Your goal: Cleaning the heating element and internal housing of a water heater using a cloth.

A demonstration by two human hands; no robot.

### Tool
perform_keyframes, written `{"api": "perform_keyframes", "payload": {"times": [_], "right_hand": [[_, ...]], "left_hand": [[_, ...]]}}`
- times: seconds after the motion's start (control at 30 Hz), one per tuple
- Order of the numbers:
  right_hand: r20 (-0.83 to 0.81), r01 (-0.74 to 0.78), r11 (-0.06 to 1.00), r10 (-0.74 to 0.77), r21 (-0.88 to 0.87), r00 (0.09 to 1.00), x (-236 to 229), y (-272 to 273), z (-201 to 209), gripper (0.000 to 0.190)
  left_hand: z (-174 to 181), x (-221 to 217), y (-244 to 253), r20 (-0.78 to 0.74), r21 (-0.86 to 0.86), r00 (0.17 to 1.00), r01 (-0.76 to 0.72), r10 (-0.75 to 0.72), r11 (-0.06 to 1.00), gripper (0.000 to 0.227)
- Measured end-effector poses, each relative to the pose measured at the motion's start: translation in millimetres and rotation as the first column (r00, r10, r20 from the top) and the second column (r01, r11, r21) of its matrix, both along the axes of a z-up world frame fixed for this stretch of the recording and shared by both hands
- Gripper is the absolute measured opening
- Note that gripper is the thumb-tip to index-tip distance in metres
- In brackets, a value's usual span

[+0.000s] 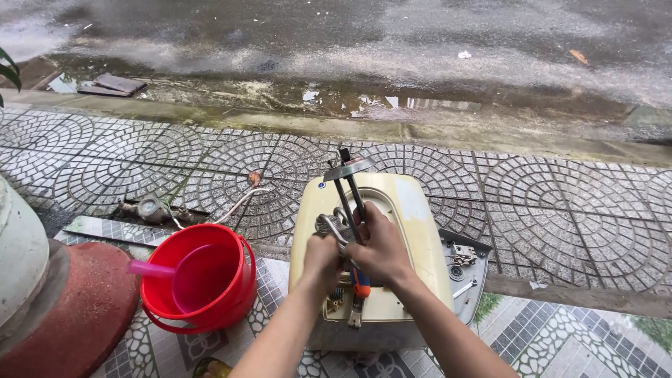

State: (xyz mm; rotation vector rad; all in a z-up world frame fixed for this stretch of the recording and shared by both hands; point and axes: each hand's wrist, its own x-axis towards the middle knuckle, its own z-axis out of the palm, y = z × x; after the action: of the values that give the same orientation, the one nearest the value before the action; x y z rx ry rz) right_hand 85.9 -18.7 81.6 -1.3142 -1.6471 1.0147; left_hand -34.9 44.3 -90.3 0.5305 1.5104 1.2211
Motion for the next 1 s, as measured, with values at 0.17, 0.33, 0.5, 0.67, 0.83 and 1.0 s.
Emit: {"api": "perform_keyframes", "payload": {"times": [0.17, 0.33, 0.5, 0.67, 0.83, 1.0], "right_hand": [[-0.06, 0.101, 0.995, -0.101, -0.003, 0.993, 11, 18, -17, 0.037], [-0.217, 0.101, 0.994, -0.105, -0.028, 0.971, 12, 15, -4, 0.039], [-0.588, 0.139, 0.967, -0.24, -0.213, 0.772, 20, 27, -23, 0.044], [-0.829, -0.182, 0.913, -0.23, -0.365, 0.51, 41, 55, -49, 0.045], [-0.885, -0.384, 0.834, -0.236, -0.396, 0.401, 27, 34, -54, 0.04], [-0.898, -0.347, 0.843, -0.309, -0.411, 0.312, 24, 38, -56, 0.04]], "left_hand": [[71, 39, -50, 0.059, 0.01, 0.997, 0.048, -0.048, 0.999, 0.038], [106, 36, -52, 0.0, 0.054, 0.992, 0.129, -0.129, 0.99, 0.047], [163, 22, -72, -0.356, -0.119, 0.832, 0.41, -0.425, 0.904, 0.058], [178, 22, -73, -0.343, -0.02, 0.877, 0.35, -0.336, 0.936, 0.06], [128, 15, -48, 0.348, 0.234, 0.935, -0.165, 0.076, 0.958, 0.064], [11, 47, -21, 0.324, 0.327, 0.944, -0.174, 0.063, 0.929, 0.028]]}}
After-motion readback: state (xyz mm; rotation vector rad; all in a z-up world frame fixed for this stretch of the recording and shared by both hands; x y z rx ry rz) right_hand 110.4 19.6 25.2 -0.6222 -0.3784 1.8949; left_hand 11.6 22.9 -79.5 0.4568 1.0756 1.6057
